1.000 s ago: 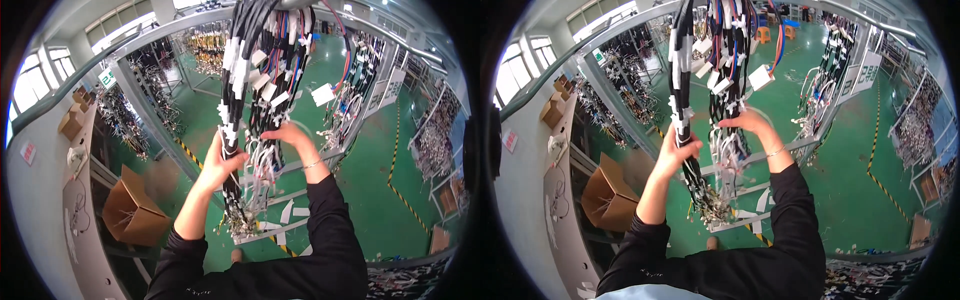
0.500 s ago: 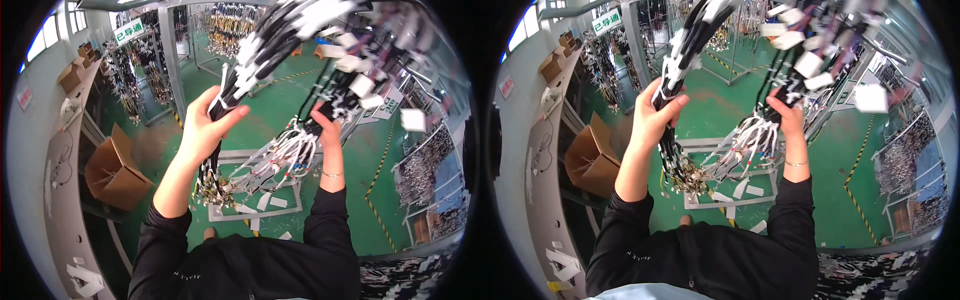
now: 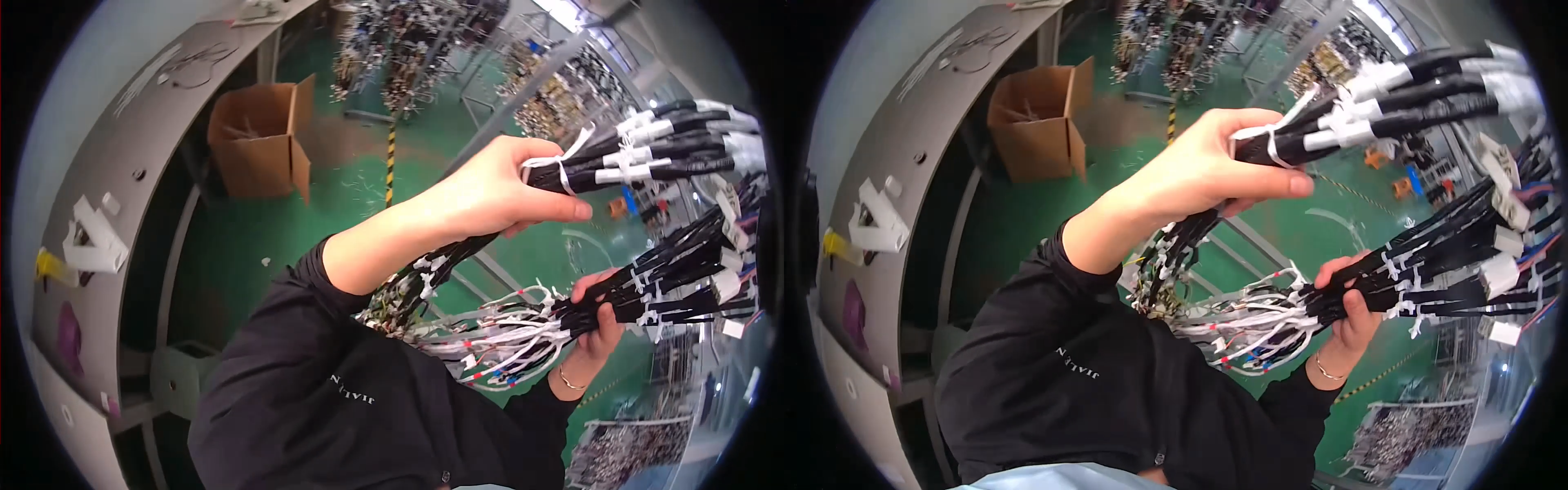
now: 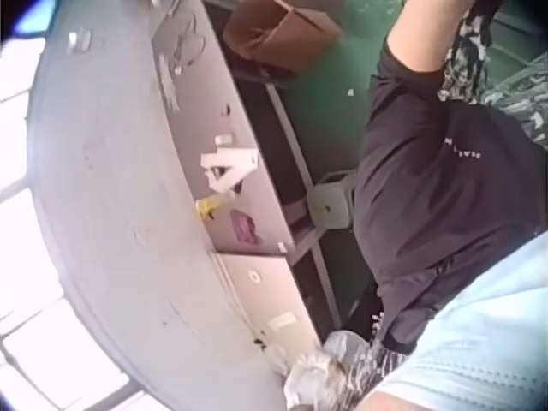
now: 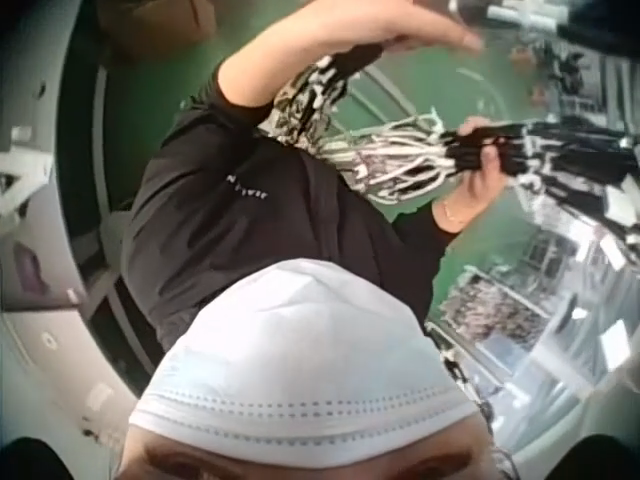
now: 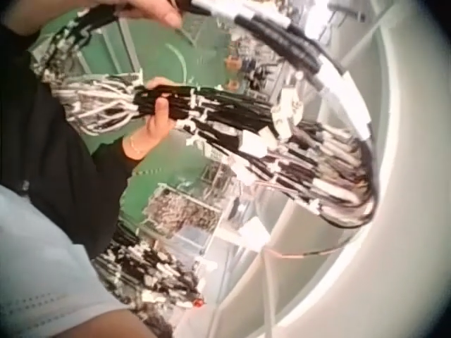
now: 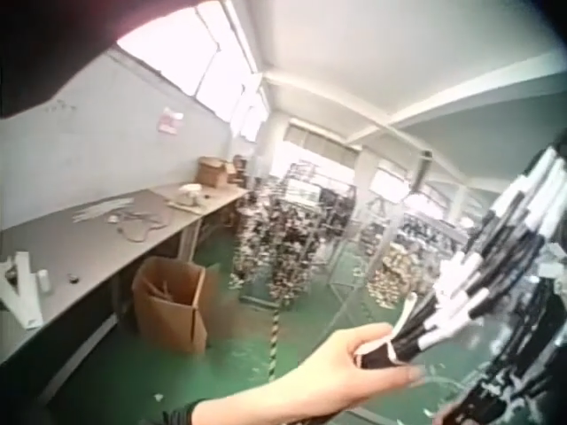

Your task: Organizing and hanging cable harness bundles on racks in a factory setting.

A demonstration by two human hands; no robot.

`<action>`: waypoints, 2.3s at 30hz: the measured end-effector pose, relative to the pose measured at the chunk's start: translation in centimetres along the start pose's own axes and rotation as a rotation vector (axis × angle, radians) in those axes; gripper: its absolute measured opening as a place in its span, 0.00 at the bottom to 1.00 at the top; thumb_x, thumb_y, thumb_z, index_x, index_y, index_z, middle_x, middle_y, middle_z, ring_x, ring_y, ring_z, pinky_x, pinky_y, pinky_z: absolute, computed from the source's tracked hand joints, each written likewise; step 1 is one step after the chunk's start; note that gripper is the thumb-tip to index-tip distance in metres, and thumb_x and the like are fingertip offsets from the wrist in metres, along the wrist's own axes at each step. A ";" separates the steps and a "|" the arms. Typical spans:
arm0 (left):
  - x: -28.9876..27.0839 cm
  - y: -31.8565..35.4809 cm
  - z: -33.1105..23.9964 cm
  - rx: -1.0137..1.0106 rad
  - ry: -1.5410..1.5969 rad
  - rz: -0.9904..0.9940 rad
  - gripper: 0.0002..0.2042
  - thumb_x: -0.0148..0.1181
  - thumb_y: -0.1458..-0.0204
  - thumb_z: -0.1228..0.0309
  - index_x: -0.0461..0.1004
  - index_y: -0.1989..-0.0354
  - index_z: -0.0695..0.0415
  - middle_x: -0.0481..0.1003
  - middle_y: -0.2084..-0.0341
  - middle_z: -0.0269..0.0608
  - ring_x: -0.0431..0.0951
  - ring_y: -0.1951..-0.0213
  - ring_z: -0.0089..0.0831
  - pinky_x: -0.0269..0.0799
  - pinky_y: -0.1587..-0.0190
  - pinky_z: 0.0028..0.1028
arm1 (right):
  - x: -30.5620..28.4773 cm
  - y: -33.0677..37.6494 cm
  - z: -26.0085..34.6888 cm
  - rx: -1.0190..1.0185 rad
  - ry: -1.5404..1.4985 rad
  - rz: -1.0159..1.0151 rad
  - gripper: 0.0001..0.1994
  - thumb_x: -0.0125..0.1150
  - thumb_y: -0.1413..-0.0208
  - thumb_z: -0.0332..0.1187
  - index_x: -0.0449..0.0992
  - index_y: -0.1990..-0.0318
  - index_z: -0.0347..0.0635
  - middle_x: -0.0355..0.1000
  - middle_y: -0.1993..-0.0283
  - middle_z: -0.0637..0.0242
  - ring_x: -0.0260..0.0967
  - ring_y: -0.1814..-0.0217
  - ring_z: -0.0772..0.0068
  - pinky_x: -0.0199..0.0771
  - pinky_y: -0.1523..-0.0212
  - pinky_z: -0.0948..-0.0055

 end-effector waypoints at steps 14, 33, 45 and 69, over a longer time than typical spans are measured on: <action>-0.9 1.3 0.6 0.080 0.034 -0.265 0.09 0.61 0.45 0.68 0.72 0.64 0.60 0.65 0.87 0.31 0.62 0.87 0.18 0.57 0.84 0.20 | 1.0 -3.1 2.1 0.174 -0.015 -0.074 0.09 0.56 0.42 0.25 0.67 0.56 0.32 0.67 0.73 0.65 0.66 0.70 0.74 0.64 0.66 0.76; 5.7 -7.4 18.8 -0.274 0.192 -0.131 0.08 0.66 0.48 0.70 0.71 0.69 0.58 0.67 0.88 0.29 0.63 0.88 0.17 0.56 0.84 0.20 | -15.7 3.5 -8.3 0.228 0.283 -0.819 0.05 0.66 0.50 0.24 0.74 0.68 0.38 0.70 0.80 0.70 0.65 0.81 0.80 0.63 0.78 0.79; 10.5 -25.6 34.9 -0.410 0.267 0.180 0.09 0.68 0.50 0.72 0.73 0.65 0.59 0.72 0.83 0.25 0.63 0.87 0.12 0.57 0.85 0.17 | -32.6 3.0 -21.8 0.177 0.203 -1.233 0.06 0.65 0.48 0.24 0.74 0.65 0.35 0.70 0.77 0.69 0.65 0.79 0.79 0.61 0.77 0.78; 21.1 -47.1 65.1 -0.727 0.408 0.948 0.14 0.67 0.49 0.63 0.73 0.62 0.59 0.67 0.85 0.25 0.61 0.87 0.13 0.55 0.85 0.20 | -50.9 13.8 -32.9 0.333 0.778 -1.908 0.06 0.61 0.46 0.26 0.68 0.69 0.40 0.65 0.80 0.73 0.60 0.80 0.80 0.58 0.76 0.79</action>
Point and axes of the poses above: each hand's wrist, its own y-axis away from the middle knuckle, its own x-axis out of the palm, z = x × y, the point moved 9 cm from there along -y, towards the middle knuckle
